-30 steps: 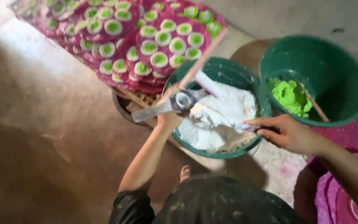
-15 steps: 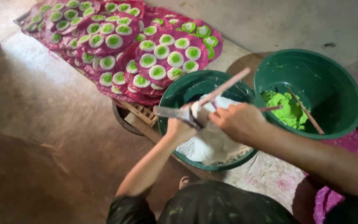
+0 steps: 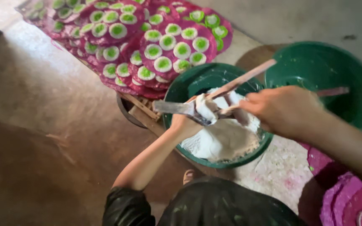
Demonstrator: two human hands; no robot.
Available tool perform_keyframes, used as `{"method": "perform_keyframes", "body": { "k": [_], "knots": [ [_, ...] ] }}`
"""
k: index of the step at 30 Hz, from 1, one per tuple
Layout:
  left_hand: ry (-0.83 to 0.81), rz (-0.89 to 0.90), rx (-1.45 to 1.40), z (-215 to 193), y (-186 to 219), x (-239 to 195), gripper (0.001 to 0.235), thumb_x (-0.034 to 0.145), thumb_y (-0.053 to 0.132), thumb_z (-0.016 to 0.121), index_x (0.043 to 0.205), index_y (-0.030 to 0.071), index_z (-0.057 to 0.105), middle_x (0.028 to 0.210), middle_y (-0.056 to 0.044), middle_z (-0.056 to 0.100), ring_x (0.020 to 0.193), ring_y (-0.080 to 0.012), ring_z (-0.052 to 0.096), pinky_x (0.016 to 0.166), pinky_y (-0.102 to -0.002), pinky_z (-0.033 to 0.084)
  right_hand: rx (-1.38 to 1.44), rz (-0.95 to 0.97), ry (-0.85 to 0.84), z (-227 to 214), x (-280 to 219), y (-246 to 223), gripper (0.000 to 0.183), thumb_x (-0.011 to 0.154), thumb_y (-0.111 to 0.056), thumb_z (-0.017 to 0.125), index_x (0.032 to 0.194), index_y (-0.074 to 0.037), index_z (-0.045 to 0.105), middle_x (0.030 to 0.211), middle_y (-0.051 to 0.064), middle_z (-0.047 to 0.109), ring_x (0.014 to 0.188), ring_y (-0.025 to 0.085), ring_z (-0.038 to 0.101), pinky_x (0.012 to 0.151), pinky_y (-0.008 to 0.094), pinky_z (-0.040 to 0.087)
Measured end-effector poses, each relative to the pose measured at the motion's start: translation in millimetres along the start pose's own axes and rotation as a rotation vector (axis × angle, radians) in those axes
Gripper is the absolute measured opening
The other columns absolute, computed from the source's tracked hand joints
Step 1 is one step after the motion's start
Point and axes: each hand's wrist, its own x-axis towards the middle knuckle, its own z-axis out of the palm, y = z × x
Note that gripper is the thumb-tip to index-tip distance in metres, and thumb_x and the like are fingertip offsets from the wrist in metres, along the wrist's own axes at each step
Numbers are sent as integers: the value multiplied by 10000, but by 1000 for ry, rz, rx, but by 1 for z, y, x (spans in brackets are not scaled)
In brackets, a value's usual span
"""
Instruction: The person prepares small circular snacks using white and green dough and a wooden stamp tool. They arrange the snacks on circular mats and place them into a large steamer pot.
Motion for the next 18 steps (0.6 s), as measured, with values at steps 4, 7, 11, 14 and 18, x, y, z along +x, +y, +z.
{"method": "perform_keyframes", "body": {
  "k": [4,7,11,14,18],
  "knots": [
    [-184,-114,-50,8,9,0,308,751,349,790,991,174,705,956,-67,731,910,-279,705,815,-408,544,-132,-189,164,15,16,-29,151,869,-179,619,1012,-140,649,856,20,678,780,205,712,640,374,577],
    [-144,-188,-69,-3,4,-8,238,806,336,721,995,192,731,993,-32,758,910,-240,738,815,-384,568,-2,-106,126,13,-4,-18,273,807,-152,638,1073,-205,673,829,12,680,752,220,715,585,388,571],
    [11,-162,95,-24,-8,5,434,816,368,755,1149,102,673,1084,-114,716,967,-293,700,808,-405,540,2,247,-44,-26,-35,19,478,873,-255,614,1346,-319,633,884,-43,669,798,164,725,584,373,575],
    [7,11,96,-14,-11,-2,502,839,337,751,1241,57,642,1198,-148,692,1026,-319,679,837,-403,533,-53,198,-148,-31,-27,15,468,870,-155,601,1298,-343,634,916,-83,677,797,156,721,609,323,575],
    [-12,-10,-123,8,-10,-1,289,913,241,722,1152,95,651,1121,-105,661,1024,-272,694,881,-351,550,-90,89,79,-26,-9,-1,379,820,-99,598,1172,-219,674,839,2,674,762,196,727,553,374,569]
  ]
}}
